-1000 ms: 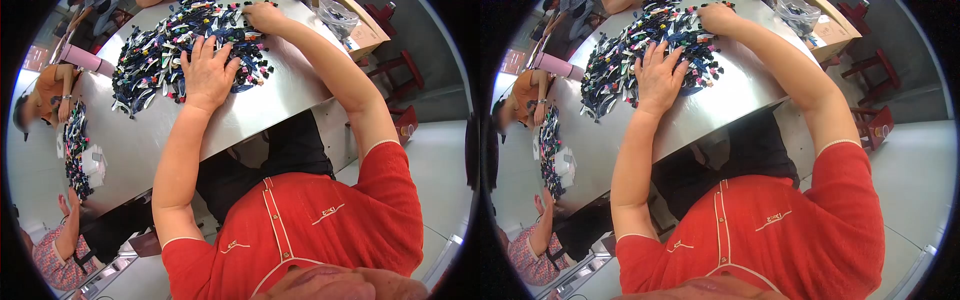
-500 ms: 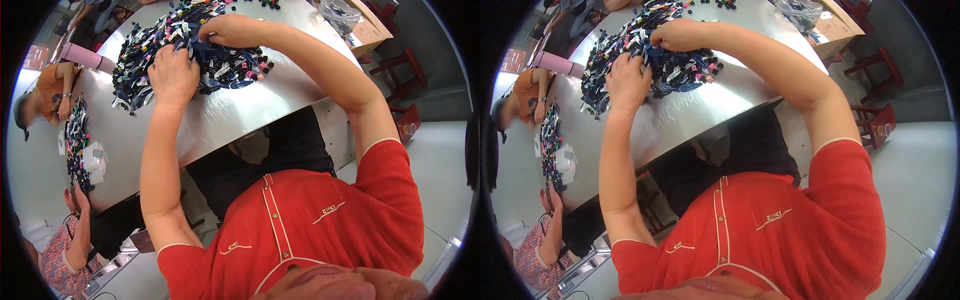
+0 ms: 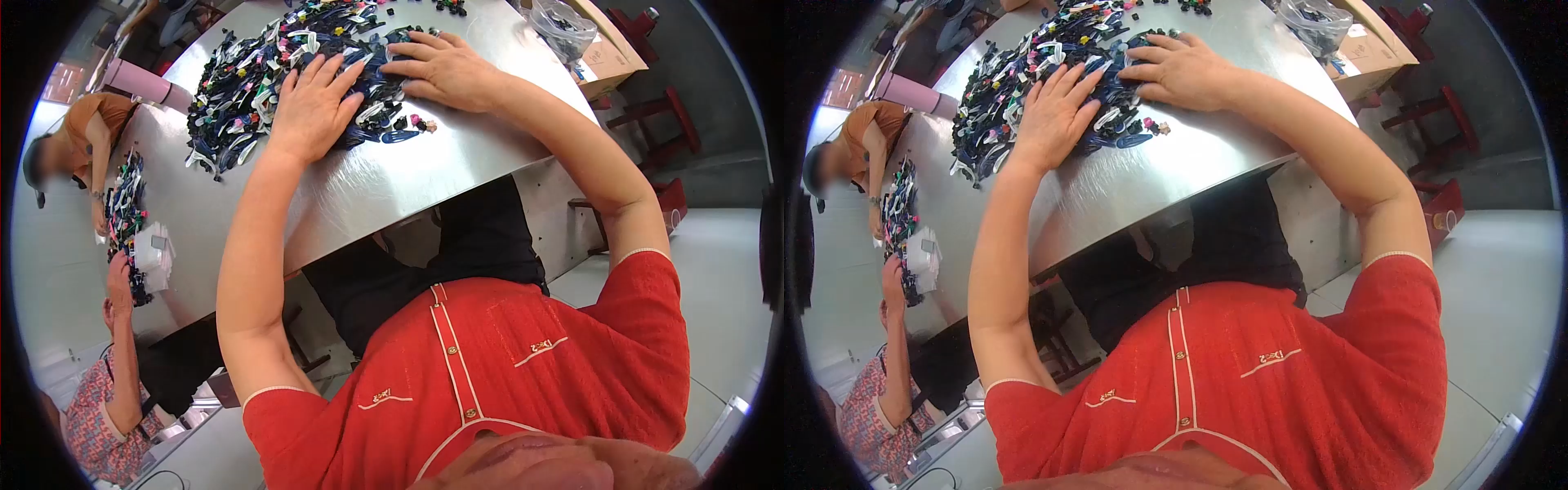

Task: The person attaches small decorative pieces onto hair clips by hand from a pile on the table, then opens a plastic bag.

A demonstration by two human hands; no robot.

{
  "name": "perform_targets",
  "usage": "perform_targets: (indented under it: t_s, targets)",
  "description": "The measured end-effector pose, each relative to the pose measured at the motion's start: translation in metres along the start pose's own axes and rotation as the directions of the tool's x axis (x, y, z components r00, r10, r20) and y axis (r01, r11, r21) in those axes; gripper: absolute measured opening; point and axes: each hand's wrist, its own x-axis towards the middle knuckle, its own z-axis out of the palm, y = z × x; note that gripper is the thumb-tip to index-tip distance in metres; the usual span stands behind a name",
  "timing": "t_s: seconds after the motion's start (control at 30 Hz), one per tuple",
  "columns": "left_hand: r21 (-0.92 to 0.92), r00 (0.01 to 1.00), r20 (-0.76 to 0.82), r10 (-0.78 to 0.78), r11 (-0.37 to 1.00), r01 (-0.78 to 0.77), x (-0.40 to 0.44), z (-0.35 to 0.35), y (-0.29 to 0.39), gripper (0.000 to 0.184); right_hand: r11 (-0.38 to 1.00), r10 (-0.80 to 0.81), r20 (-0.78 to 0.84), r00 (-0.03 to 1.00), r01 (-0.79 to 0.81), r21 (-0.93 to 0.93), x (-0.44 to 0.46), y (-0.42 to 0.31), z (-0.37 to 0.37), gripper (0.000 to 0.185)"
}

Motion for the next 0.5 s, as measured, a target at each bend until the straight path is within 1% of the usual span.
perform_targets:
  t_s: [0.03, 0.1, 0.13, 0.17, 0.2, 0.23, 0.27, 0.3, 0.33, 0.37, 0.4, 0.43, 0.5]
  targets:
    - [-0.001, 1.000, 0.001, 0.004, 1.000, -0.004, -0.006, -0.003, 0.002, 0.049, 1.000, 0.016, 0.039, 0.999, -0.016, -0.007, 0.001, 0.006, -0.001, 0.043]
    - [-0.086, 1.000, 0.025, -0.014, 0.996, 0.016, -0.019, -0.010, 0.007, 0.047, 0.999, 0.039, 0.036, 0.999, -0.039, -0.020, 0.003, 0.015, 0.002, 0.042]
    - [-0.115, 1.000, -0.014, 0.006, 0.993, -0.008, -0.025, -0.012, 0.008, 0.046, 0.999, 0.039, 0.000, 0.999, -0.039, 0.027, 0.002, 0.018, 0.002, 0.042]
    - [-0.114, 1.000, -0.014, 0.006, 0.993, -0.008, -0.030, -0.016, 0.008, 0.046, 0.997, 0.039, -0.035, 0.999, -0.036, 0.074, 0.002, 0.020, 0.004, 0.043]
    - [-0.183, 1.000, -0.017, -0.013, 0.983, 0.009, -0.035, -0.020, 0.007, 0.046, 0.996, 0.053, -0.065, 0.996, -0.048, 0.074, -0.002, 0.010, -0.001, 0.046]
    - [-0.252, 0.999, -0.017, -0.033, 0.967, 0.027, -0.038, -0.023, 0.007, 0.047, 0.996, 0.049, -0.063, 0.997, -0.045, 0.075, -0.005, -0.003, -0.002, 0.046]
    - [-0.275, 0.995, -0.072, -0.063, 0.961, 0.041, -0.042, -0.024, 0.008, 0.052, 0.998, 0.032, -0.105, 0.994, -0.027, 0.050, -0.008, -0.018, -0.002, 0.049]
    - [-0.277, 0.996, -0.070, -0.063, 0.960, 0.041, -0.042, -0.025, 0.007, 0.052, 1.000, 0.017, -0.147, 0.989, -0.013, 0.023, -0.011, -0.034, -0.003, 0.053]
    - [-0.165, 0.991, -0.125, -0.048, 0.986, 0.027, -0.042, -0.025, 0.005, 0.054, 0.999, 0.017, -0.100, 0.995, -0.013, 0.046, -0.012, -0.048, -0.011, 0.060]
    - [-0.050, 0.983, -0.180, -0.026, 0.999, 0.017, -0.042, -0.026, 0.003, 0.057, 0.999, 0.021, -0.101, 0.995, -0.017, 0.044, -0.010, -0.053, -0.009, 0.060]
    - [0.012, 0.988, -0.145, -0.044, 0.999, 0.046, -0.040, -0.019, 0.000, 0.062, 0.999, 0.044, -0.095, 0.994, -0.044, 0.005, -0.008, -0.057, -0.004, 0.061]
    - [0.014, 0.988, -0.147, -0.043, 0.999, 0.045, -0.038, -0.013, -0.002, 0.062, 0.997, 0.065, -0.091, 0.994, -0.068, -0.034, -0.006, -0.059, -0.001, 0.062]
    - [-0.038, 0.993, -0.076, -0.091, 0.995, 0.088, -0.034, -0.002, -0.005, 0.064, 0.990, 0.120, -0.049, 0.992, -0.123, -0.067, 0.007, -0.046, 0.005, 0.063]
